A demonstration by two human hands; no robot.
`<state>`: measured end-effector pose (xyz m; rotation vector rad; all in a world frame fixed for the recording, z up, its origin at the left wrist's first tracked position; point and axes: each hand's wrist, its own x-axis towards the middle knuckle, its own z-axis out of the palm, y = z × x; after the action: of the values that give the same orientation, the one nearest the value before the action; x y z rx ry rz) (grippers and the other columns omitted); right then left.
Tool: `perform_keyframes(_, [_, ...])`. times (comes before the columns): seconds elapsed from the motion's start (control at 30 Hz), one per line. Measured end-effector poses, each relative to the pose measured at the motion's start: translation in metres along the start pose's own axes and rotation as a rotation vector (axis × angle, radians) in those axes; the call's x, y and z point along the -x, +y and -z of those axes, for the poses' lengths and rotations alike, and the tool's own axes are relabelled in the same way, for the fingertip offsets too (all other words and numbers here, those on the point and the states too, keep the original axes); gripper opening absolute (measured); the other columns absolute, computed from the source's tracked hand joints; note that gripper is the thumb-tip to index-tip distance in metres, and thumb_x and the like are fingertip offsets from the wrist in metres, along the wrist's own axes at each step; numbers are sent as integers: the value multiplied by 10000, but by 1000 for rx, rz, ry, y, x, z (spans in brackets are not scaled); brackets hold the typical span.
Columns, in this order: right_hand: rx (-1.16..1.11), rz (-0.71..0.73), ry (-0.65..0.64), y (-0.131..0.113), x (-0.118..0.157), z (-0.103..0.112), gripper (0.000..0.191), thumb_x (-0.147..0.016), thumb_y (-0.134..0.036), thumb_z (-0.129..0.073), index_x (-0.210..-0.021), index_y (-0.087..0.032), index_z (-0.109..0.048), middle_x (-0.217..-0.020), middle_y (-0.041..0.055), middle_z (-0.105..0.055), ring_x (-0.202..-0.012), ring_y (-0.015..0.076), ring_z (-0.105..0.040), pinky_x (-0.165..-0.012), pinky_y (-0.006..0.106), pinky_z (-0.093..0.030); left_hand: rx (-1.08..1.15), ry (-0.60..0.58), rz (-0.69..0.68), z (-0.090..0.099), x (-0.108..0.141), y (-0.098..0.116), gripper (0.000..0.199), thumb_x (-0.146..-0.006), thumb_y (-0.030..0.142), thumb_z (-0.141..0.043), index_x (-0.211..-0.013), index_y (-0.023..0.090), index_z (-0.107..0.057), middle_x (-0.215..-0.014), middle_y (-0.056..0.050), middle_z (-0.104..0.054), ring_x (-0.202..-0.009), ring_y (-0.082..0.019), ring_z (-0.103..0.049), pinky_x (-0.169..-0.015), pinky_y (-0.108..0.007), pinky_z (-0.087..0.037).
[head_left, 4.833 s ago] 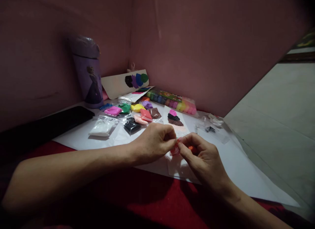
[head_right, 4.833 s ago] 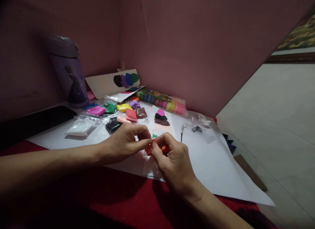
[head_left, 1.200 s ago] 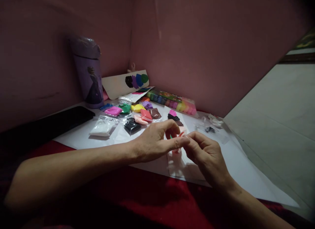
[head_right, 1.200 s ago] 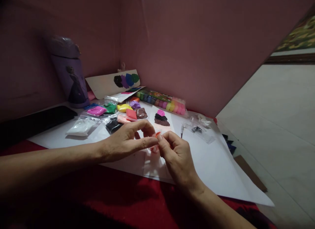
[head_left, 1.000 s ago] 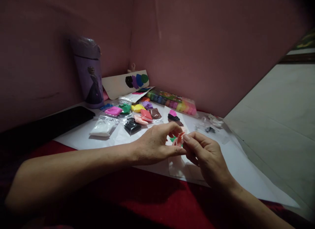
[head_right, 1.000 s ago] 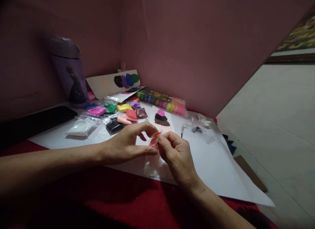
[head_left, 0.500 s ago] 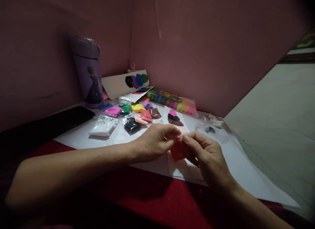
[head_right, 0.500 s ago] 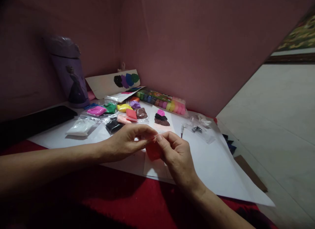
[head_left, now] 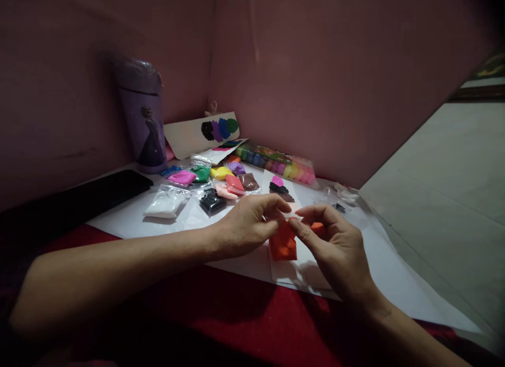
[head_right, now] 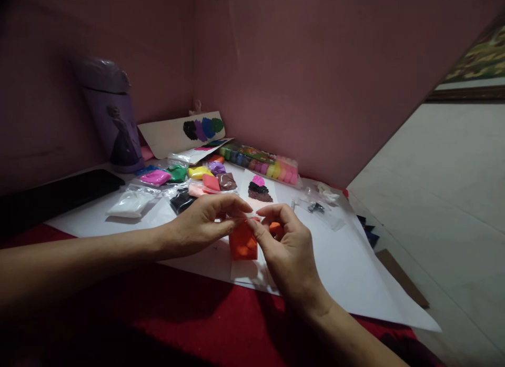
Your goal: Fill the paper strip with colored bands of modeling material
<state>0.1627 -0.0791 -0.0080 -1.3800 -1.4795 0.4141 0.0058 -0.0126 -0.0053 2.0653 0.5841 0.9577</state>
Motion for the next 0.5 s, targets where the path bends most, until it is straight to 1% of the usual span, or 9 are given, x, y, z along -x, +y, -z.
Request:
perform_keyframes(0.1, [-16, -17, -7, 2, -1, -1, 211, -758, -355, -676, -858, -192, -585, -733, 6, -621, -563, 124, -582, -489, 233, -479, -6, -1, -3, 1, 0, 2, 272, -730, 27, -497, -967, 101, -608, -804, -39, -653, -749, -121, -599, -702, -250, -487])
perform_keyframes(0.23, [-65, -34, 38, 4, -2, -1, 291, -734, -358, -698, -921, -198, -542, -682, -19, -588, -546, 119, -561, -475, 226, -463, -14, 5, -7, 2, 0, 4, 261, -725, 14, -498, -942, 102, -614, -818, -35, -653, -747, -110, -590, -680, -228, -469])
perform_keyframes(0.3, [-69, -38, 38, 4, -2, -1, 302, -738, -358, -692, -942, -196, -539, -656, -26, -578, -536, 121, -553, -470, 227, -457, -15, 11, -11, 2, 0, 5, 249, -727, 16, -500, -926, 111, -616, -818, -28, -652, -744, -107, -587, -674, -225, -465])
perform_keyframes(0.37, [-51, -27, 14, 2, -2, -1, 242, -749, -358, -676, -885, -185, -575, -653, -15, -583, -541, 123, -550, -480, 233, -460, -15, 14, -12, 2, 0, 6, 248, -725, 15, -503, -919, 116, -618, -809, -22, -650, -741, -107, -585, -673, -225, -463])
perform_keyframes(0.43, [-32, -1, -13, 0, -2, -1, 185, -760, -354, -660, -770, -177, -607, -658, 1, -596, -559, 126, -551, -506, 238, -471, -5, 9, -9, 2, 1, 7, 256, -722, 8, -504, -922, 117, -619, -810, -21, -652, -743, -106, -587, -673, -223, -464])
perform_keyframes(0.5, [-27, 24, -24, -2, -2, -1, 189, -763, -344, -654, -688, -176, -612, -649, 7, -604, -566, 129, -551, -519, 238, -477, 6, 1, -4, 2, 1, 7, 262, -720, 0, -505, -926, 115, -618, -820, -22, -655, -750, -105, -591, -670, -218, -463])
